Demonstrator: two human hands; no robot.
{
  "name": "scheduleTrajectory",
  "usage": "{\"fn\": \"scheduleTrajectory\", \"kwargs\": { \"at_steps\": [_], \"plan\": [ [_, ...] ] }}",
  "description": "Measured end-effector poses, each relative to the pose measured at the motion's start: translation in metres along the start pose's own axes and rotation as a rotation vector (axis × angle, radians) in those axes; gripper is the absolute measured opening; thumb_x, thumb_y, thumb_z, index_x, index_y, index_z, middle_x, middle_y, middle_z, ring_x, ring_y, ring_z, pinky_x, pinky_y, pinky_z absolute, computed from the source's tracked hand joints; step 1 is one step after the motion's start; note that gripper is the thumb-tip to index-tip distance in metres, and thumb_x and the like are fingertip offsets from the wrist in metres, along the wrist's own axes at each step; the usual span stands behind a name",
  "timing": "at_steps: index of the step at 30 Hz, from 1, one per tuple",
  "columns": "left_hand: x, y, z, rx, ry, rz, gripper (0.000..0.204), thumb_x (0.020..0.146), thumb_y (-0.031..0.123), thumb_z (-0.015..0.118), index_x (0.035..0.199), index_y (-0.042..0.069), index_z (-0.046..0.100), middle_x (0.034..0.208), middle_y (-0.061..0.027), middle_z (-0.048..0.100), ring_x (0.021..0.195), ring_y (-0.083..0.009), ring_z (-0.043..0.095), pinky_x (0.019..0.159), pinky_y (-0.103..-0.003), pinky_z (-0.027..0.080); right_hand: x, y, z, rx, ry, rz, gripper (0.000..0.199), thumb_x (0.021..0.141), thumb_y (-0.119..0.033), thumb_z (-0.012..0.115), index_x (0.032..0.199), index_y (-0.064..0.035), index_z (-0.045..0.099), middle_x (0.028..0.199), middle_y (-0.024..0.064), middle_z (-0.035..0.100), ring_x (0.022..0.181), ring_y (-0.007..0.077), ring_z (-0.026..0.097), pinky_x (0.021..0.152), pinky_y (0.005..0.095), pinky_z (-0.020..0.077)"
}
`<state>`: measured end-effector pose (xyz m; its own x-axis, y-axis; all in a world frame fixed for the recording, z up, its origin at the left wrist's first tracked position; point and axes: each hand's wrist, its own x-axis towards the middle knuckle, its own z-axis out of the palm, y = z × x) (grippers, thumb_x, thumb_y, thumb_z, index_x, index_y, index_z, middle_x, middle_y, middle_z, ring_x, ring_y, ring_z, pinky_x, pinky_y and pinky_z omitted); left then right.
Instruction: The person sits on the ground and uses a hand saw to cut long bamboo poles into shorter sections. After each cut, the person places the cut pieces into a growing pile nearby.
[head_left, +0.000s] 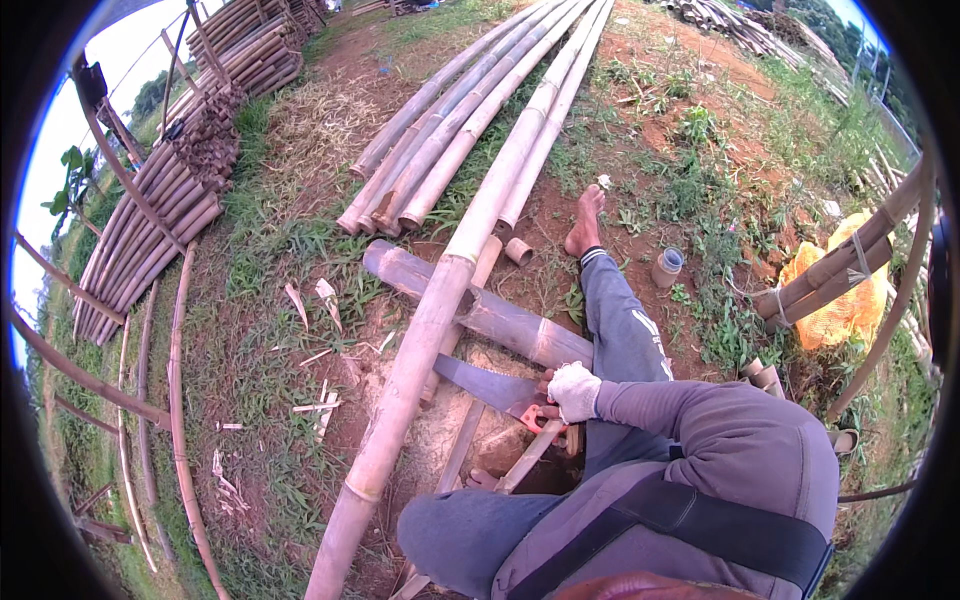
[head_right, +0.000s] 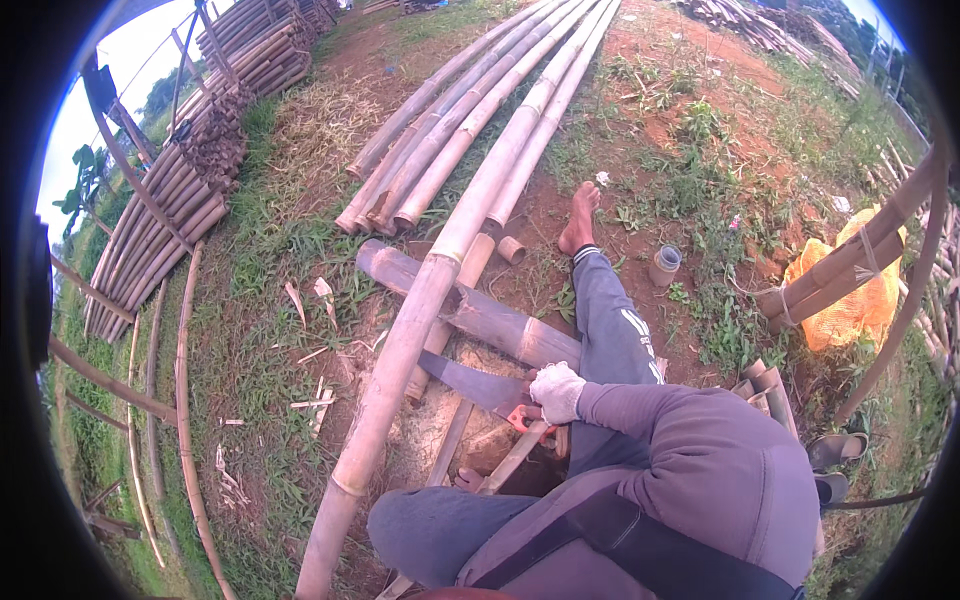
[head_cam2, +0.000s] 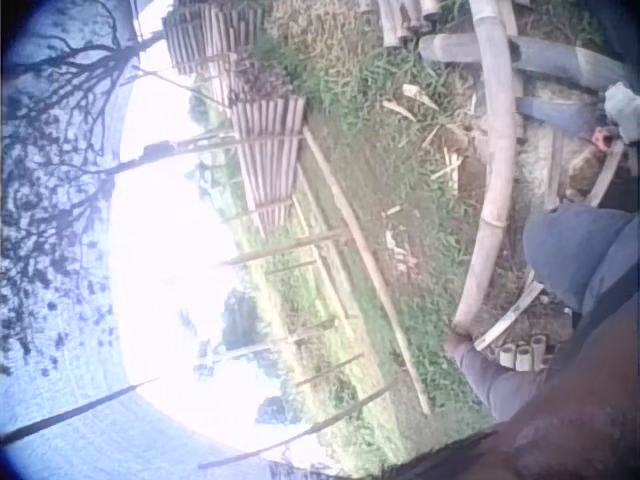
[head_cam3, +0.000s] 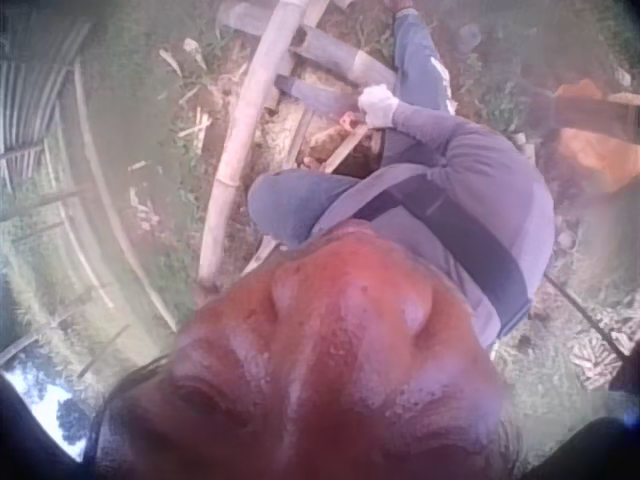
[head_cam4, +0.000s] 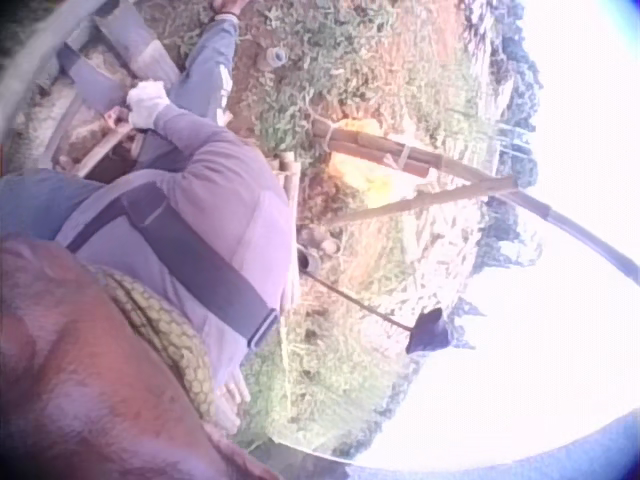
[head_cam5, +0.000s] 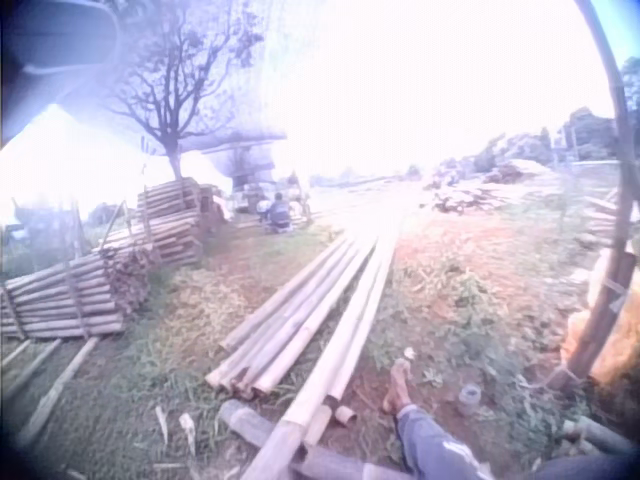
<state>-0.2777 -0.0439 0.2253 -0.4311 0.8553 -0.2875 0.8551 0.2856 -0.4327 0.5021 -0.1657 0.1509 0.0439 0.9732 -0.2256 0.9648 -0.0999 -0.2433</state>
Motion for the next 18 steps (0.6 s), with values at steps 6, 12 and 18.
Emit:
{"fn": "scheduleTrajectory", "kwargs": {
  "at_steps": [6,12,18],
  "plan": [
    [-0.012,0.071,-0.052,-0.399,0.456,0.372,0.102,0.075,0.028,0.089,0.164,0.014,0.042,0.165,-0.0144,0.047,0.157,-0.0379,0.037,0.129,-0.059,0.025,0.025,-0.011,0.026,-0.018,0.041,-0.155,0.058,0.086,-0.054,0.078,0.121,-0.0086,0.075,0.112,0.0151,0.072,0.107,0.0391,0.068,0.095,0.0542,0.0519],
    [-0.071,0.371,-0.155,-0.611,0.530,1.050,0.102,0.074,0.050,0.091,0.159,0.012,0.049,0.154,-0.0157,0.057,0.145,-0.0372,0.051,0.123,-0.053,0.036,0.013,-0.022,0.031,-0.213,-0.252,-0.291,0.057,0.096,-0.059,0.067,0.128,-0.0114,0.071,0.122,0.0136,0.070,0.121,0.0344,0.066,0.101,0.0544,0.0467],
    [-0.065,0.501,-0.187,-0.316,0.043,0.955,0.108,0.077,0.048,0.093,0.163,0.018,0.035,0.141,-0.0191,0.065,0.131,-0.0398,0.066,0.107,-0.055,0.053,0.024,-0.041,0.006,-0.294,-0.533,-0.313,0.068,0.100,-0.068,0.058,0.133,-0.0104,0.068,0.118,0.0167,0.074,0.111,0.0382,0.072,0.094,0.0552,0.0492]
  ]
}}
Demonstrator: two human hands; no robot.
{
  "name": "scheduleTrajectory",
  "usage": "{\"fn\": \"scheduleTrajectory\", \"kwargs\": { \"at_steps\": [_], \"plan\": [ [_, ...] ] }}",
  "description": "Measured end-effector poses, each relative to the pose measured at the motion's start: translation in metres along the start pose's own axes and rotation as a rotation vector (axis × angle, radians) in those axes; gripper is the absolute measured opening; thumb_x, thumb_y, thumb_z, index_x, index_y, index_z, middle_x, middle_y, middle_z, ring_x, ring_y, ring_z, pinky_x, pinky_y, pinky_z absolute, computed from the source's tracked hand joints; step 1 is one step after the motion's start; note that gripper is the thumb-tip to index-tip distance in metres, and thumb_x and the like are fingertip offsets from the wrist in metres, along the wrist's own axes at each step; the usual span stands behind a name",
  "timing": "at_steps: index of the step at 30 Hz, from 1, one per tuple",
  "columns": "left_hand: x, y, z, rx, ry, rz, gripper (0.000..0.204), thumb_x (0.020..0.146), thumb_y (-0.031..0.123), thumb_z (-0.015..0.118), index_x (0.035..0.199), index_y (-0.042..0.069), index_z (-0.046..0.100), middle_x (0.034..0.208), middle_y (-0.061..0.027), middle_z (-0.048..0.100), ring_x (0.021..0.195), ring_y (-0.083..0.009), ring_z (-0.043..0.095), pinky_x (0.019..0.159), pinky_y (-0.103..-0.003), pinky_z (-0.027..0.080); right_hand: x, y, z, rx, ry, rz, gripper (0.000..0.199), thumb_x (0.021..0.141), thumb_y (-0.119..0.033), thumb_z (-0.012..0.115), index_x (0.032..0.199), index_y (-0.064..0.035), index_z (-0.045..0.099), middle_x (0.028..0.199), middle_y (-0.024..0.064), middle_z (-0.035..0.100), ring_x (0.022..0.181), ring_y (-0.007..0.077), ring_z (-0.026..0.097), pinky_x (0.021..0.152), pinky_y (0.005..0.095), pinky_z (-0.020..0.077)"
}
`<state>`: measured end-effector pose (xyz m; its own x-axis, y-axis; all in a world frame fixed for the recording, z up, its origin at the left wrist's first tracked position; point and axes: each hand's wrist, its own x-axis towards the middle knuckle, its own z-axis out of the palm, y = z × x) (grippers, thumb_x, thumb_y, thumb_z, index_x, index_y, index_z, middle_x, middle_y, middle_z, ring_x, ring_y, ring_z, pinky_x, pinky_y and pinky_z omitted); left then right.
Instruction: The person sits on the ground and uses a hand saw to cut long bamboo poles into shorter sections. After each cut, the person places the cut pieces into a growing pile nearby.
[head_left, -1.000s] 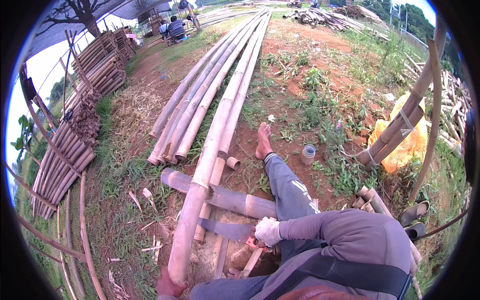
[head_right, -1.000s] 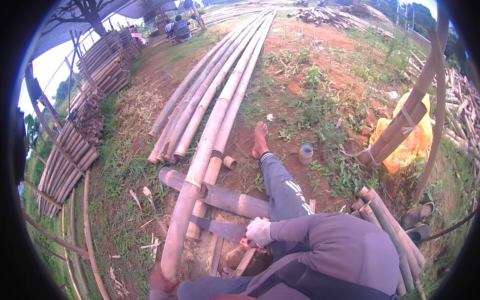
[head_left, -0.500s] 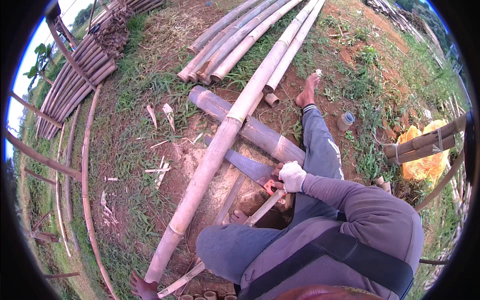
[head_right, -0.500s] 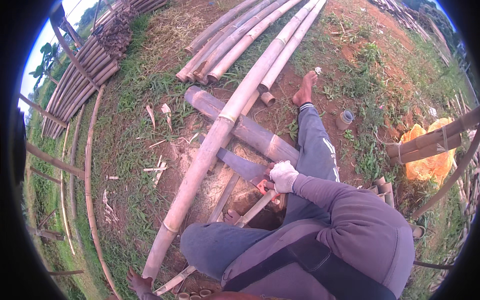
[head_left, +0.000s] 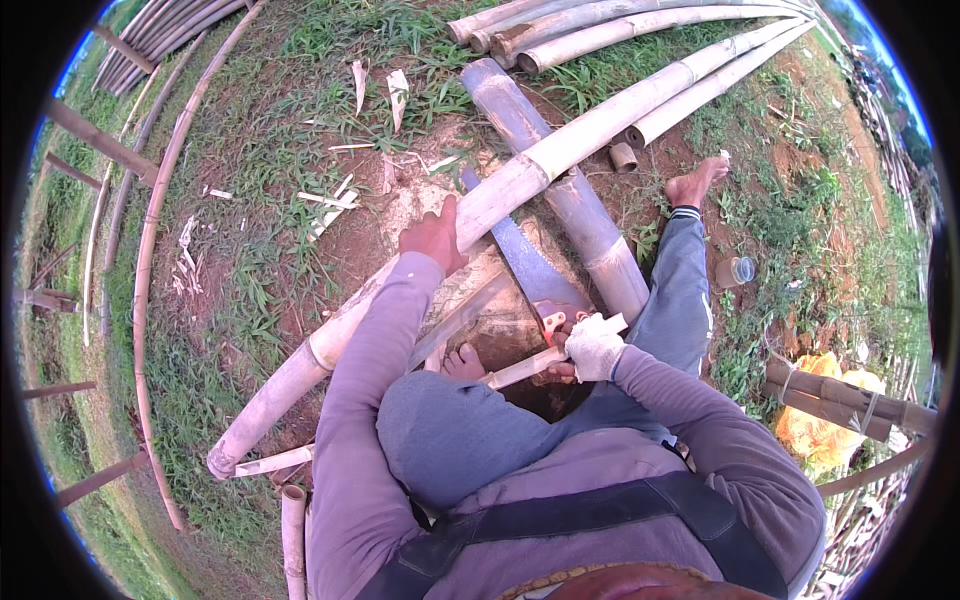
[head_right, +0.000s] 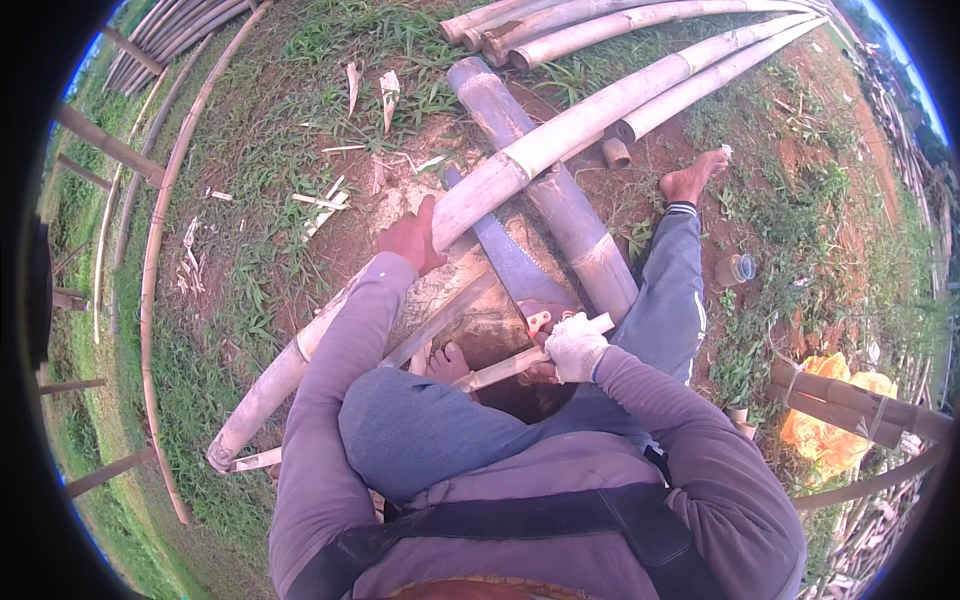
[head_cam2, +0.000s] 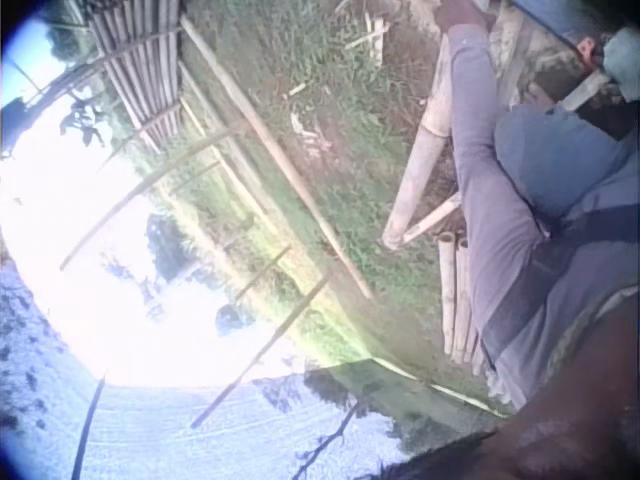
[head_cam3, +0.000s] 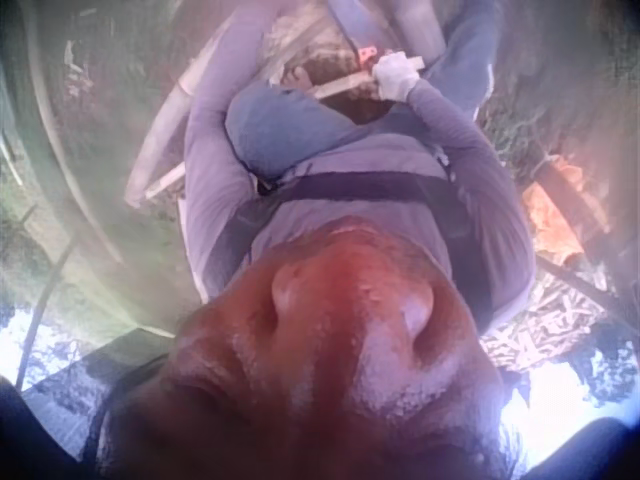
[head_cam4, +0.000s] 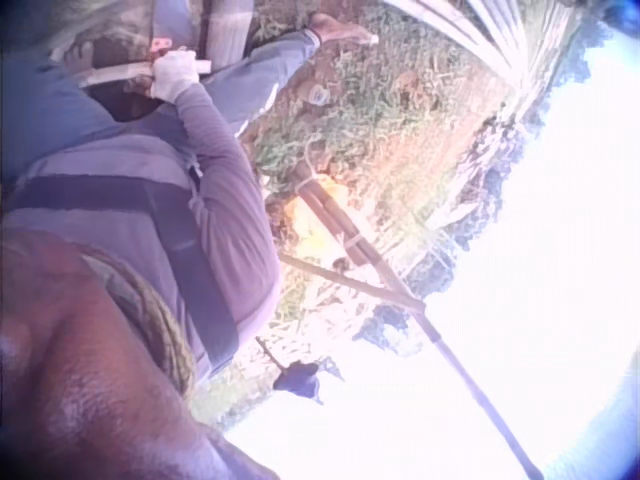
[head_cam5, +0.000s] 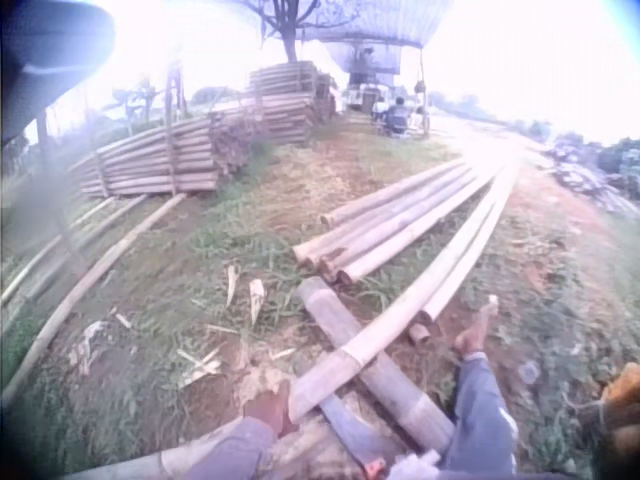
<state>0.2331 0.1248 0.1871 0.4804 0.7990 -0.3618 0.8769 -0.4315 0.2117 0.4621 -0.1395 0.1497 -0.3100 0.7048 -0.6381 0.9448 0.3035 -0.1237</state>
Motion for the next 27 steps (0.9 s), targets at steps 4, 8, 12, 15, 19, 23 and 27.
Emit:
{"fn": "scheduleTrajectory", "kwargs": {
  "at_steps": [4,8,12,15,19,23,27],
  "plan": [
    [0.004,-0.020,0.013,-0.080,-0.033,0.040,0.096,0.079,0.039,0.091,0.157,0.016,0.039,0.121,-0.0211,0.073,0.112,-0.0427,0.074,0.093,-0.055,0.059,0.006,-0.009,0.002,-0.055,-0.084,-0.049,0.065,0.095,-0.061,0.068,0.129,-0.0062,0.068,0.119,0.0200,0.075,0.106,0.0365,0.075,0.091,0.0546,0.0516],
    [-0.031,-0.054,0.002,-0.088,-0.037,0.048,0.091,0.077,0.034,0.090,0.154,0.017,0.044,0.120,-0.0202,0.073,0.110,-0.0436,0.074,0.090,-0.056,0.060,0.013,-0.005,0.021,-0.085,-0.034,-0.112,0.040,0.085,-0.042,0.080,0.109,-0.0106,0.075,0.098,0.0169,0.076,0.098,0.0356,0.075,0.085,0.0528,0.0540],
    [-0.106,-0.131,0.010,-0.052,0.018,-0.072,0.092,0.076,0.032,0.092,0.154,0.020,0.045,0.126,-0.0180,0.073,0.117,-0.0404,0.073,0.095,-0.057,0.058,0.019,-0.011,0.029,-0.083,0.067,-0.180,0.037,0.084,-0.039,0.082,0.105,-0.0101,0.076,0.098,0.0168,0.075,0.099,0.0358,0.074,0.085,0.0518,0.0555],
    [-0.157,-0.185,0.027,-0.017,-0.039,-0.202,0.093,0.076,0.032,0.094,0.155,0.022,0.045,0.133,-0.0163,0.071,0.124,-0.0384,0.071,0.105,-0.060,0.052,0.027,-0.004,0.040,-0.002,0.176,-0.176,0.025,0.083,-0.030,0.082,0.091,-0.0060,0.079,0.088,0.0180,0.075,0.088,0.0383,0.075,0.081,0.0507,0.0592],
    [-0.201,-0.232,0.058,0.003,-0.086,-0.302,0.095,0.077,0.031,0.093,0.157,0.023,0.043,0.143,-0.0167,0.066,0.135,-0.0371,0.064,0.116,-0.062,0.043,0.037,0.008,0.038,-0.020,0.156,-0.189,0.024,0.083,-0.029,0.082,0.079,-0.0059,0.078,0.082,0.0197,0.075,0.083,0.0388,0.076,0.074,0.0504,0.0606],
    [-0.219,-0.235,0.103,0.155,0.219,-0.323,0.090,0.080,0.037,0.090,0.157,0.022,0.045,0.148,-0.0156,0.062,0.144,-0.0355,0.056,0.120,-0.060,0.039,0.051,0.021,0.007,-0.131,0.366,-0.355,0.036,0.066,-0.019,0.082,0.101,-0.0114,0.077,0.074,0.0173,0.070,0.076,0.0418,0.071,0.067,0.0543,0.0547],
    [-0.250,-0.163,0.093,-0.101,0.626,-0.152,0.081,0.081,0.049,0.086,0.150,0.019,0.055,0.145,-0.0122,0.062,0.142,-0.0355,0.056,0.120,-0.057,0.039,0.066,0.025,-0.021,-0.101,0.460,-0.396,0.046,0.064,-0.011,0.077,0.111,-0.0130,0.077,0.074,0.0179,0.068,0.074,0.0423,0.070,0.065,0.0552,0.0528]
  ]
}}
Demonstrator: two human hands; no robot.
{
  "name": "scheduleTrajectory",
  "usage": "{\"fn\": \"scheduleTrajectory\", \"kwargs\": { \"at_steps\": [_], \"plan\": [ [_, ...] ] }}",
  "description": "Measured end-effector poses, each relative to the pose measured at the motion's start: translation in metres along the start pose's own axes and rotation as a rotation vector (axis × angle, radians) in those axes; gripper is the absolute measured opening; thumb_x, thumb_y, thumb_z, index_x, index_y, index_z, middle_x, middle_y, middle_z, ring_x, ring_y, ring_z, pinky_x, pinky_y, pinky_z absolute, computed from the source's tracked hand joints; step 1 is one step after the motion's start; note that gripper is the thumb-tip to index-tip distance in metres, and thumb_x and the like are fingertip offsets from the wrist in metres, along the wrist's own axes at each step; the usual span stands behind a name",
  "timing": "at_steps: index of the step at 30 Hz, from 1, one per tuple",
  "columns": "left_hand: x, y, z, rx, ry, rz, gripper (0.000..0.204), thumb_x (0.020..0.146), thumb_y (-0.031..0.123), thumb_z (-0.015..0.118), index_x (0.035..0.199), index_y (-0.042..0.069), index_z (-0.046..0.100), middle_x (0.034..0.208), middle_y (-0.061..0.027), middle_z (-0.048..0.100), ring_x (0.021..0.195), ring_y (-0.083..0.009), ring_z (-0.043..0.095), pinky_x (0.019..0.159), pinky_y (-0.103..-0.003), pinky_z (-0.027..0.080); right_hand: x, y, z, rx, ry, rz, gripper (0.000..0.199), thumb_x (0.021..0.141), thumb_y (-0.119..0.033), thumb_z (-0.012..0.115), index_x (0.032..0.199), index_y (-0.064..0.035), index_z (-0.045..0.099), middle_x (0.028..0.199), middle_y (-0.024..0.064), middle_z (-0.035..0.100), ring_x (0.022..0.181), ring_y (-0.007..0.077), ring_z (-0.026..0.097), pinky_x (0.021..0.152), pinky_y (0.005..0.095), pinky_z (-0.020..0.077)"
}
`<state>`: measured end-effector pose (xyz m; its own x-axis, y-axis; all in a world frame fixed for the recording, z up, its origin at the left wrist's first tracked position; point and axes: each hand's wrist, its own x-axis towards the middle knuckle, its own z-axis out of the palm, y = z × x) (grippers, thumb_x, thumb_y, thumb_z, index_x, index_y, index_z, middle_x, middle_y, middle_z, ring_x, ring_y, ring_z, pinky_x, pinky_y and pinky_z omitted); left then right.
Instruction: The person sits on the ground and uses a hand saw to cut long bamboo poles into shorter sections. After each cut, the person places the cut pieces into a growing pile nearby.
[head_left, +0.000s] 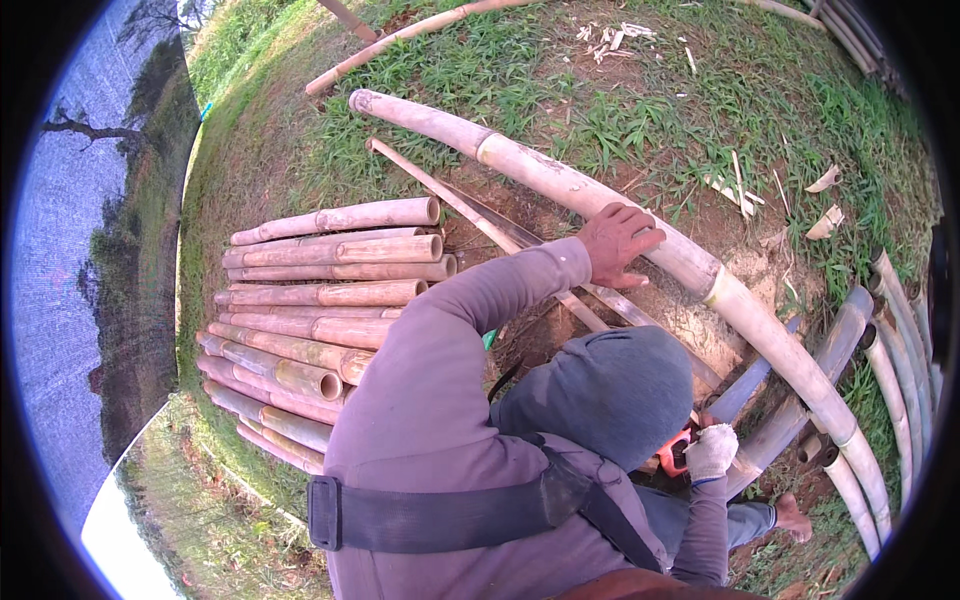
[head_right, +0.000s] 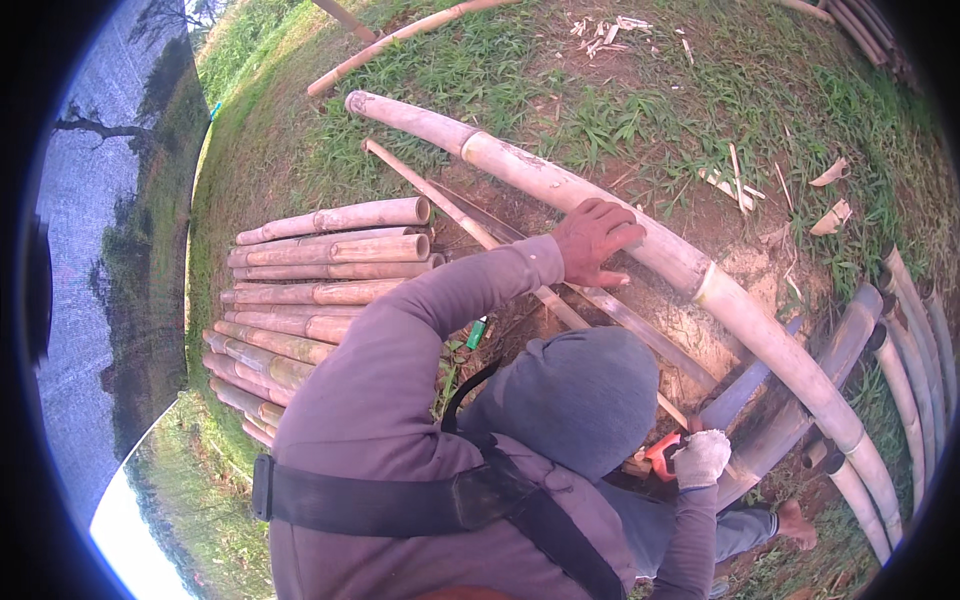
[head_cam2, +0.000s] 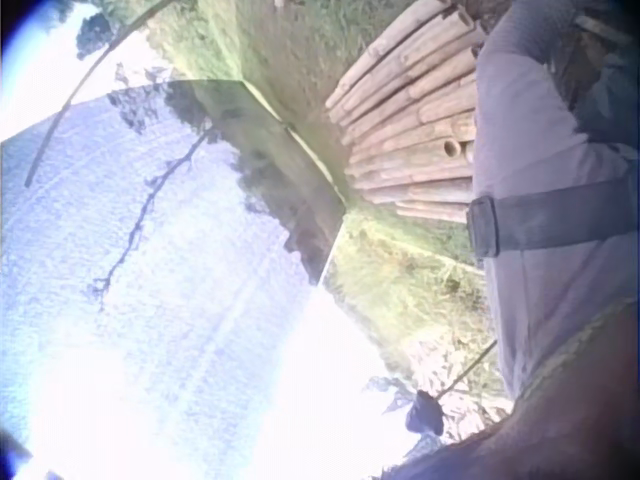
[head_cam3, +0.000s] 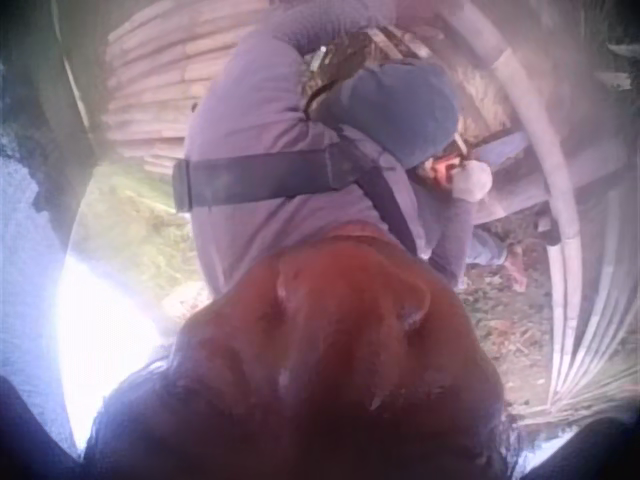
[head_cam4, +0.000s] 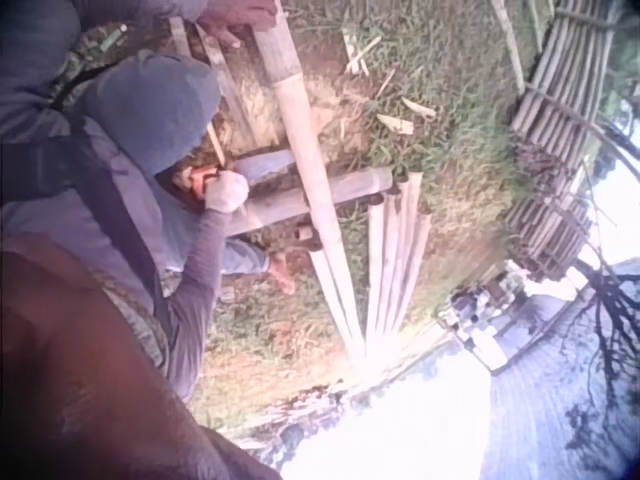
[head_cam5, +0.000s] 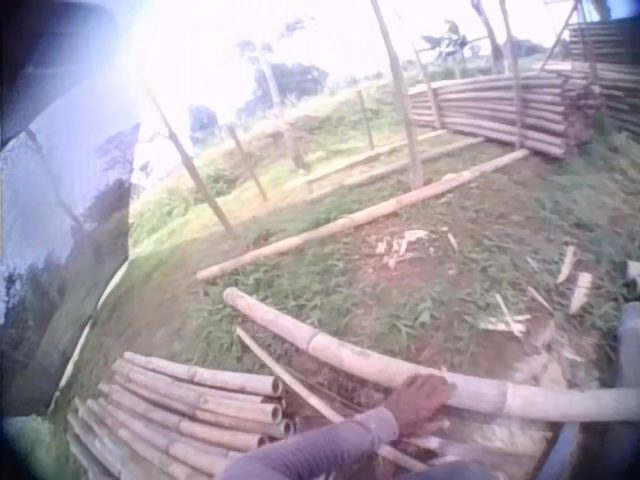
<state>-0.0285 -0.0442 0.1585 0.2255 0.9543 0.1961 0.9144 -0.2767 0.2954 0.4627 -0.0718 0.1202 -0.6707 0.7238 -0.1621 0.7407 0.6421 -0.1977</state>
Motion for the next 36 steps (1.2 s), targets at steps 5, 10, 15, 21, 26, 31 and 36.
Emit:
{"fn": "scheduleTrajectory", "kwargs": {
  "at_steps": [5,10,15,21,26,31,36],
  "plan": [
    [-0.064,0.018,0.023,-0.151,-0.536,-0.122,0.061,0.084,0.057,0.082,0.130,0.020,0.070,0.122,-0.0124,0.073,0.115,-0.0374,0.071,0.101,-0.051,0.053,0.037,-0.043,-0.019,-0.009,0.073,-0.045,0.047,0.065,-0.006,0.075,0.112,-0.0114,0.076,0.080,0.0171,0.071,0.078,0.0413,0.072,0.067,0.0544,0.0542],
    [-0.069,0.007,0.006,-0.161,-0.696,-0.096,0.040,0.088,0.050,0.080,0.112,0.019,0.074,0.111,-0.0148,0.076,0.105,-0.0405,0.074,0.089,-0.053,0.058,0.048,-0.048,0.005,-0.049,0.092,-0.017,0.039,0.069,-0.006,0.075,0.107,-0.0118,0.074,0.084,0.0162,0.073,0.079,0.0404,0.073,0.069,0.0534,0.0556],
    [-0.092,0.001,0.034,-0.240,-0.730,-0.045,0.031,0.093,0.043,0.074,0.111,0.018,0.073,0.112,-0.0160,0.076,0.111,-0.0392,0.074,0.090,-0.054,0.058,0.046,-0.058,0.019,-0.037,0.091,-0.017,0.032,0.072,-0.010,0.078,0.104,-0.0118,0.073,0.084,0.0164,0.073,0.077,0.0396,0.073,0.068,0.0537,0.0555],
    [-0.086,0.002,0.000,-0.075,-0.679,0.107,0.042,0.096,0.037,0.073,0.134,0.020,0.065,0.120,-0.0128,0.072,0.114,-0.0386,0.072,0.095,-0.054,0.057,0.051,-0.064,-0.008,0.015,0.003,-0.015,0.043,0.076,-0.015,0.082,0.116,-0.0085,0.071,0.102,0.0182,0.074,0.094,0.0400,0.073,0.082,0.0538,0.0562],
    [-0.075,-0.021,-0.049,0.076,-0.461,0.054,0.050,0.093,0.046,0.077,0.135,0.021,0.065,0.122,-0.0091,0.072,0.118,-0.0343,0.071,0.098,-0.050,0.056,0.062,-0.059,-0.070,0.131,0.087,-0.034,0.057,0.087,-0.018,0.081,0.139,-0.0046,0.064,0.126,0.0207,0.070,0.116,0.0435,0.066,0.099,0.0539,0.0521],
    [-0.060,-0.050,-0.055,0.159,-0.252,0.058,0.052,0.091,0.048,0.078,0.136,0.024,0.065,0.120,-0.0062,0.070,0.117,-0.0308,0.070,0.101,-0.048,0.055,0.080,-0.030,-0.080,0.093,0.184,-0.050,0.049,0.093,-0.018,0.078,0.138,-0.0044,0.066,0.114,0.0198,0.070,0.104,0.0424,0.068,0.090,0.0537,0.0537],
    [-0.047,-0.060,-0.049,0.178,-0.231,0.022,0.051,0.092,0.048,0.077,0.135,0.024,0.064,0.119,-0.0060,0.070,0.116,-0.0312,0.070,0.102,-0.049,0.054,0.104,-0.028,-0.085,0.148,0.313,-0.133,0.042,0.096,-0.018,0.076,0.135,-0.0033,0.068,0.107,0.0207,0.069,0.099,0.0432,0.068,0.086,0.0539,0.0537]
  ]
}}
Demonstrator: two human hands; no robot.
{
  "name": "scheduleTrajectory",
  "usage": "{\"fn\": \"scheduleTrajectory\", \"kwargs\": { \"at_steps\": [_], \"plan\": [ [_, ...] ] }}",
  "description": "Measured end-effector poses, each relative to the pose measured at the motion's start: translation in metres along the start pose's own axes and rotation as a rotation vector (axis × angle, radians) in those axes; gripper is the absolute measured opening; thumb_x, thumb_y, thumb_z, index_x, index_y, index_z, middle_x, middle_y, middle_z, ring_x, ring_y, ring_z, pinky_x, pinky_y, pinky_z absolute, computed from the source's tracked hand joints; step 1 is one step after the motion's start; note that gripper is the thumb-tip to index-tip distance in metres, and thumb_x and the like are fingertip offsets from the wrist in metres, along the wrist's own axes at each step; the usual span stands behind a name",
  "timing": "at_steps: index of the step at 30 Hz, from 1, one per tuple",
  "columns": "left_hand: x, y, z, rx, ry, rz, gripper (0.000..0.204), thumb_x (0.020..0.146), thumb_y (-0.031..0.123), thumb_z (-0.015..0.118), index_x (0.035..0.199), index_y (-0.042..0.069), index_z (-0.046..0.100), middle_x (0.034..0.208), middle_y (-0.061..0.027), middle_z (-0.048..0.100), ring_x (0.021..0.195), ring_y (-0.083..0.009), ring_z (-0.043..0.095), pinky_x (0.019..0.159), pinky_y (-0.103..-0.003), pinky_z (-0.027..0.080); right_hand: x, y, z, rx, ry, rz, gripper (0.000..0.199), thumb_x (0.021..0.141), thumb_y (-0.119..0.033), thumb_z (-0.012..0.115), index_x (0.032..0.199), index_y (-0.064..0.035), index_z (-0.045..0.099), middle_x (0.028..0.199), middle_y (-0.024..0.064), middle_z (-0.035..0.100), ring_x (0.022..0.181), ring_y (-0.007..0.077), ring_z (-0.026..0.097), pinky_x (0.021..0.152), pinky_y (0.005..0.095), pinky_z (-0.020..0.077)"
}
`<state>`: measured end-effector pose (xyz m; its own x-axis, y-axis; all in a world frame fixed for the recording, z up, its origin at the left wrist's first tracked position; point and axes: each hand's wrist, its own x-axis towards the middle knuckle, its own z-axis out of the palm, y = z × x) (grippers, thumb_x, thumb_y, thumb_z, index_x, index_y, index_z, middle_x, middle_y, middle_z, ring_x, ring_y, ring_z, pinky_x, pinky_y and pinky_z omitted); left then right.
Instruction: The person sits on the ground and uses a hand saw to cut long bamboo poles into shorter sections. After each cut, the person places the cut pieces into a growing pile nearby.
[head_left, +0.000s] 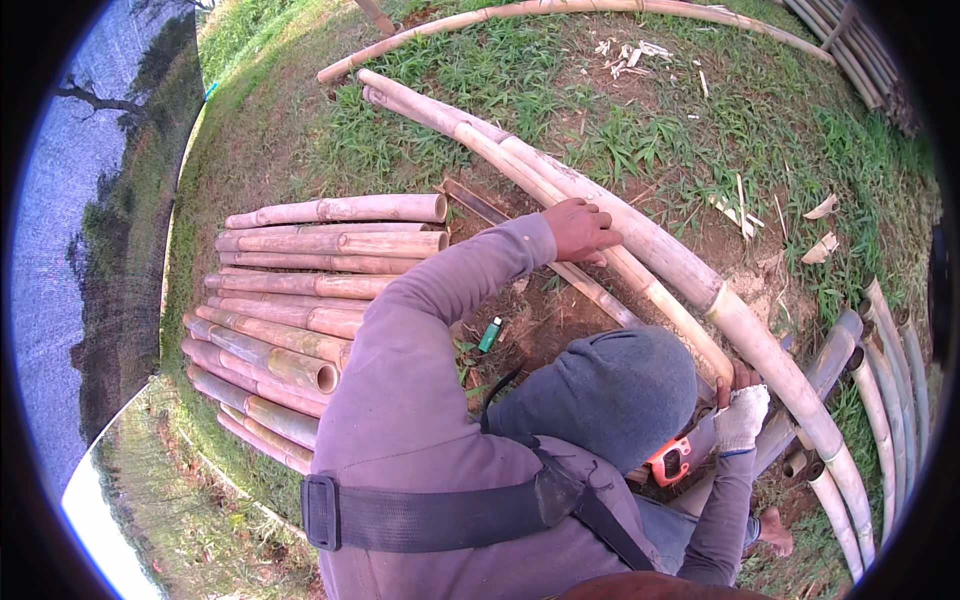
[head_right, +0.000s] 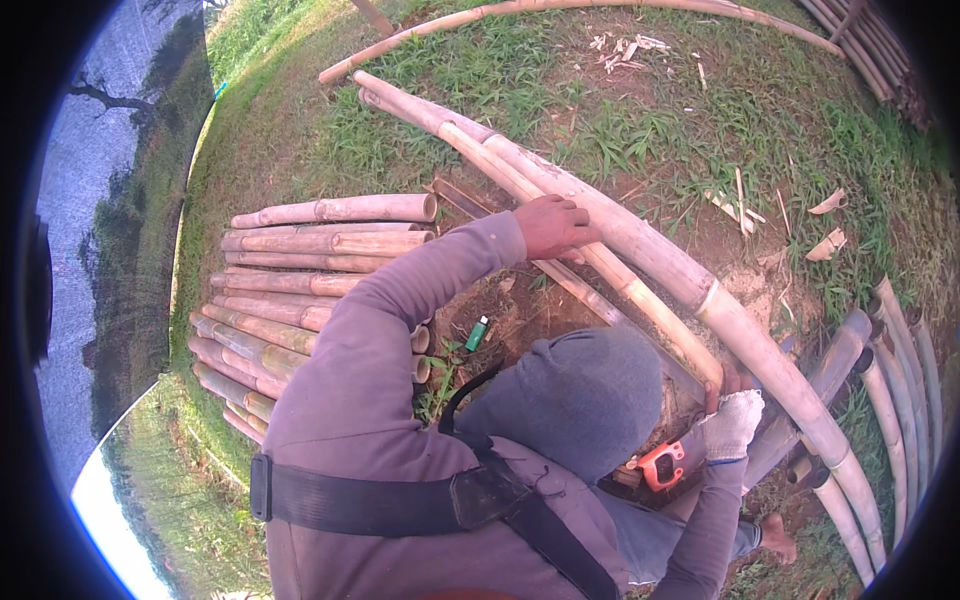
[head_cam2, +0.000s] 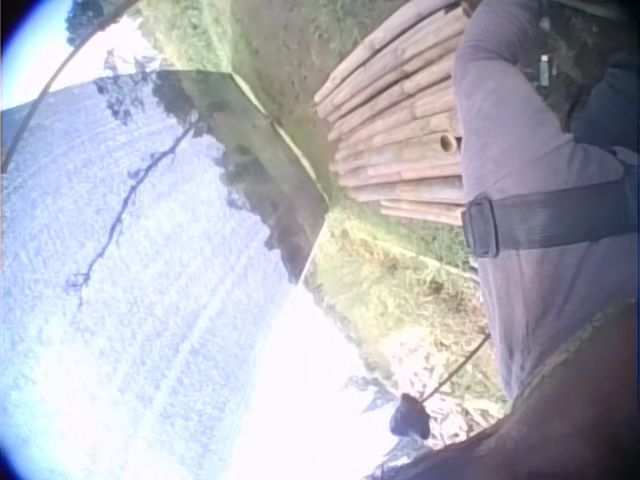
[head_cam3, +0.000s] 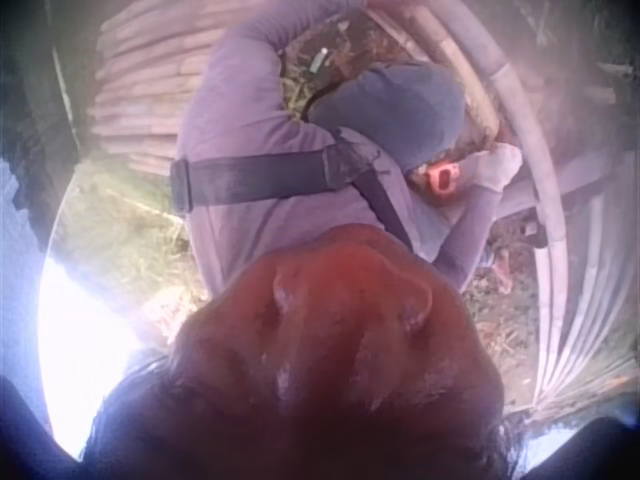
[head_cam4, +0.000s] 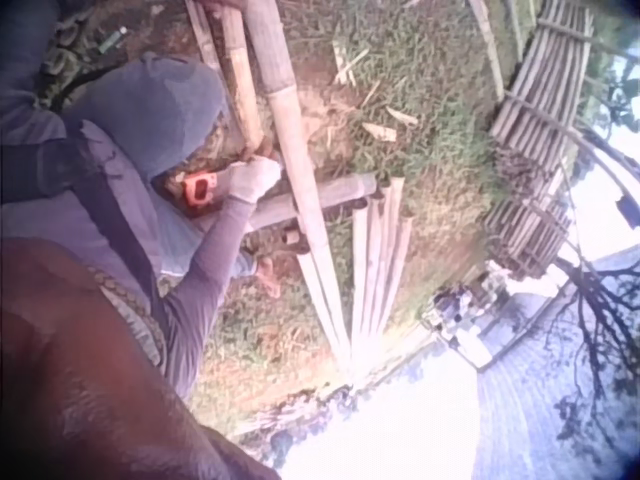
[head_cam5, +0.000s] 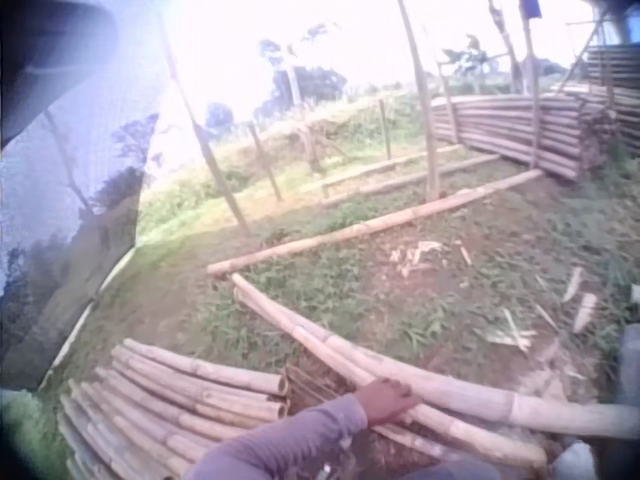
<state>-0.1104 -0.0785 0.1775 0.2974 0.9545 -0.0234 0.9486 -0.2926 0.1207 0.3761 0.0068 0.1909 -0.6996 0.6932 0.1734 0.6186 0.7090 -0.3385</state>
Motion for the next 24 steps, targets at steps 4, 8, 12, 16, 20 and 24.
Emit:
{"fn": "scheduleTrajectory", "kwargs": {
  "at_steps": [4,8,12,16,20,24],
  "plan": [
    [0.006,-0.003,0.000,-0.004,0.007,-0.032,0.051,0.092,0.046,0.078,0.136,0.024,0.064,0.119,-0.0061,0.070,0.116,-0.0320,0.070,0.102,-0.049,0.055,0.011,0.007,0.003,-0.014,0.020,-0.027,0.041,0.097,-0.018,0.075,0.134,-0.0029,0.068,0.107,0.0211,0.068,0.100,0.0437,0.068,0.087,0.0549,0.0532],
    [0.005,-0.008,0.001,0.009,0.003,-0.060,0.051,0.092,0.044,0.079,0.136,0.024,0.064,0.120,-0.0068,0.070,0.116,-0.0328,0.070,0.102,-0.050,0.055,0.023,0.007,0.005,-0.003,-0.039,0.016,0.040,0.096,-0.018,0.076,0.132,-0.0020,0.069,0.108,0.0216,0.069,0.100,0.0441,0.068,0.086,0.0559,0.0529],
    [0.003,-0.013,0.004,-0.005,-0.008,-0.086,0.051,0.093,0.044,0.078,0.137,0.023,0.063,0.122,-0.0081,0.070,0.117,-0.0334,0.070,0.103,-0.049,0.054,0.037,0.005,0.005,-0.027,-0.040,0.018,0.040,0.094,-0.018,0.077,0.129,-0.0010,0.070,0.107,0.0221,0.069,0.096,0.0447,0.068,0.083,0.0560,0.0529],
    [0.006,-0.013,0.003,-0.007,-0.004,-0.115,0.051,0.094,0.044,0.078,0.138,0.022,0.063,0.123,-0.0085,0.069,0.119,-0.0335,0.069,0.105,-0.048,0.052,0.045,0.009,0.004,0.004,0.046,-0.062,0.041,0.093,-0.018,0.078,0.130,-0.0013,0.069,0.103,0.0216,0.068,0.093,0.0440,0.068,0.082,0.0545,0.0535],
    [0.027,-0.009,0.001,0.002,0.110,-0.099,0.051,0.094,0.042,0.078,0.138,0.020,0.063,0.122,-0.0085,0.069,0.119,-0.0338,0.068,0.108,-0.049,0.050,0.051,0.032,0.002,-0.044,0.093,-0.071,0.043,0.093,-0.020,0.078,0.131,-0.0041,0.069,0.104,0.0196,0.068,0.095,0.0423,0.067,0.085,0.0538,0.0532],
    [0.028,0.013,0.007,-0.120,0.301,-0.175,0.060,0.092,0.033,0.082,0.147,0.017,0.063,0.145,-0.0126,0.061,0.140,-0.0384,0.054,0.122,-0.055,0.037,0.074,0.031,0.002,-0.224,0.043,0.083,0.045,0.093,-0.034,0.079,0.133,-0.0144,0.072,0.118,0.0129,0.070,0.110,0.0367,0.067,0.096,0.0526,0.0505]
  ]
}}
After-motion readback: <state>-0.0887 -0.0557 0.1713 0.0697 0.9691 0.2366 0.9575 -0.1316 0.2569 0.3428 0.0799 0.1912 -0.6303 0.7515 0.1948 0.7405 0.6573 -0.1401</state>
